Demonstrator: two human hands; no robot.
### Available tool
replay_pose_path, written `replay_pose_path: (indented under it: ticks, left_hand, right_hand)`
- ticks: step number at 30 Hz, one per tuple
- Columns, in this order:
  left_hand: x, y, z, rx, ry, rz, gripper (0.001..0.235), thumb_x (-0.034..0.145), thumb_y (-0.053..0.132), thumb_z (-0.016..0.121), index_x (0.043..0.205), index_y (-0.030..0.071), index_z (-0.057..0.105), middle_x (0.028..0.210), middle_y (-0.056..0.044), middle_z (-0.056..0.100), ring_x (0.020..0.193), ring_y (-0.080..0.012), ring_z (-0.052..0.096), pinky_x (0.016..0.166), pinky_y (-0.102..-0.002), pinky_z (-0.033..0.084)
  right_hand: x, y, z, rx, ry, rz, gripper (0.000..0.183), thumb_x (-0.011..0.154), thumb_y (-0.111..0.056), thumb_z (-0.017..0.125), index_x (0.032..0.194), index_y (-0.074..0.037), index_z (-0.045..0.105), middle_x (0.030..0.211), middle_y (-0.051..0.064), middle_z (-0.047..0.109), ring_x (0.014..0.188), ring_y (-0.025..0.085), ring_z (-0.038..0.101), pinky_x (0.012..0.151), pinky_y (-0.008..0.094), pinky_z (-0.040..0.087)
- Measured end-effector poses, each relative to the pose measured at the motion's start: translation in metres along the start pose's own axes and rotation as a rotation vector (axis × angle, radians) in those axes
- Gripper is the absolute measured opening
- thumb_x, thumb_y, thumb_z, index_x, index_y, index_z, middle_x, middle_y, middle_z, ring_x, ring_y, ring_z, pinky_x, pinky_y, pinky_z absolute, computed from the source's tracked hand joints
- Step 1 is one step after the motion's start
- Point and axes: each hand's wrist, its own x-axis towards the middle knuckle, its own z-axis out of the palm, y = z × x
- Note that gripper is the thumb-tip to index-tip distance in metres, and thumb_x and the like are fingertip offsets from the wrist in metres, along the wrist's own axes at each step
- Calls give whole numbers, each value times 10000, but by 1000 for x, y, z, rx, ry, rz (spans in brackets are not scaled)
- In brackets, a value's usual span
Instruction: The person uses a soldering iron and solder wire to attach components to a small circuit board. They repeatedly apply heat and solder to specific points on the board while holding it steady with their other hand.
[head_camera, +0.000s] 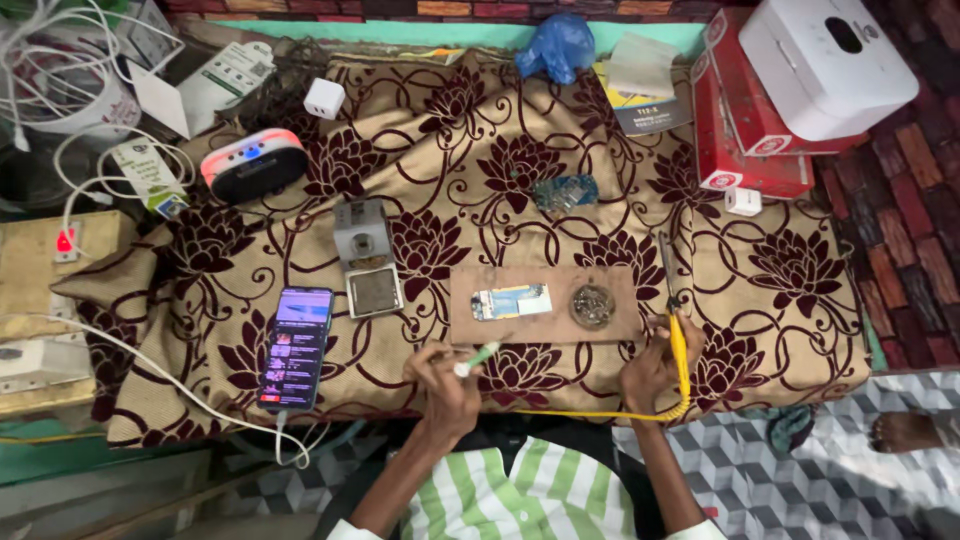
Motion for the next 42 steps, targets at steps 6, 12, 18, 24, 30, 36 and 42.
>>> replay_pose_path:
  ticks: [6, 12, 18, 24, 30, 36, 42]
  left_hand:
    - [57, 13, -20, -377, 70, 33, 175, 1049, 173, 490, 1166, 63, 420, 1148, -138, 620, 1025, -275, 578, 983, -509, 391]
    - [65, -8, 7, -607, 81, -18, 216, 1121, 216, 458, 1220, 55, 354, 1165, -187, 601, 971, -265, 591, 902, -422, 504]
    - [55, -10, 15, -758, 72, -186, 252, 1109, 271, 428, 1210, 67, 320, 1140, -224, 598, 771, -167, 566, 675, -297, 536]
    - [71, -6, 9, -526, 127, 63, 201, 1125, 216, 423, 1208, 74, 307, 1037, -192, 622, 857, -244, 582, 791, -415, 498]
    - [75, 2, 5, -594, 129, -67, 196, 1122, 180, 447, 1207, 56, 321, 1058, -192, 607, 873, -208, 596, 754, -343, 521]
    - [71, 2, 6, -616, 115, -113, 171, 1095, 130, 461, 1187, 46, 344, 1045, -198, 597, 850, -215, 571, 719, -333, 509]
    - [75, 3, 3, -525, 119, -80, 166, 1082, 112, 497, 1165, 35, 375, 1005, -187, 603, 850, -225, 590, 713, -342, 520]
  right_hand:
    - [-8, 16, -3, 135, 9, 98, 287, 1156, -190, 488, 1374, -10, 442, 1256, 133, 553, 992, 187, 641, 887, 308, 530]
    - [-12, 32, -12, 160, 13, 77, 317, 1183, -273, 470, 1374, -22, 430, 1201, 123, 595, 981, 190, 664, 917, 315, 546]
    - [-16, 41, -21, 74, -18, 11, 322, 1208, -281, 509, 1345, -4, 421, 1171, 158, 620, 938, 210, 634, 888, 310, 521]
    - [-14, 53, -22, 172, -38, -8, 357, 1183, -299, 516, 1357, -11, 397, 1204, 183, 575, 816, 220, 660, 700, 309, 568]
    - [-18, 42, -20, 238, 0, 63, 424, 1188, -353, 518, 1418, -29, 370, 1038, 159, 592, 707, 221, 636, 649, 312, 576]
    - [-13, 36, -22, 177, -4, 106, 423, 1192, -375, 512, 1393, -27, 380, 1022, 159, 585, 655, 214, 630, 586, 265, 500]
    - [-7, 44, -17, 211, -41, 67, 388, 1186, -342, 533, 1367, -37, 375, 934, 132, 564, 555, 167, 553, 514, 249, 438]
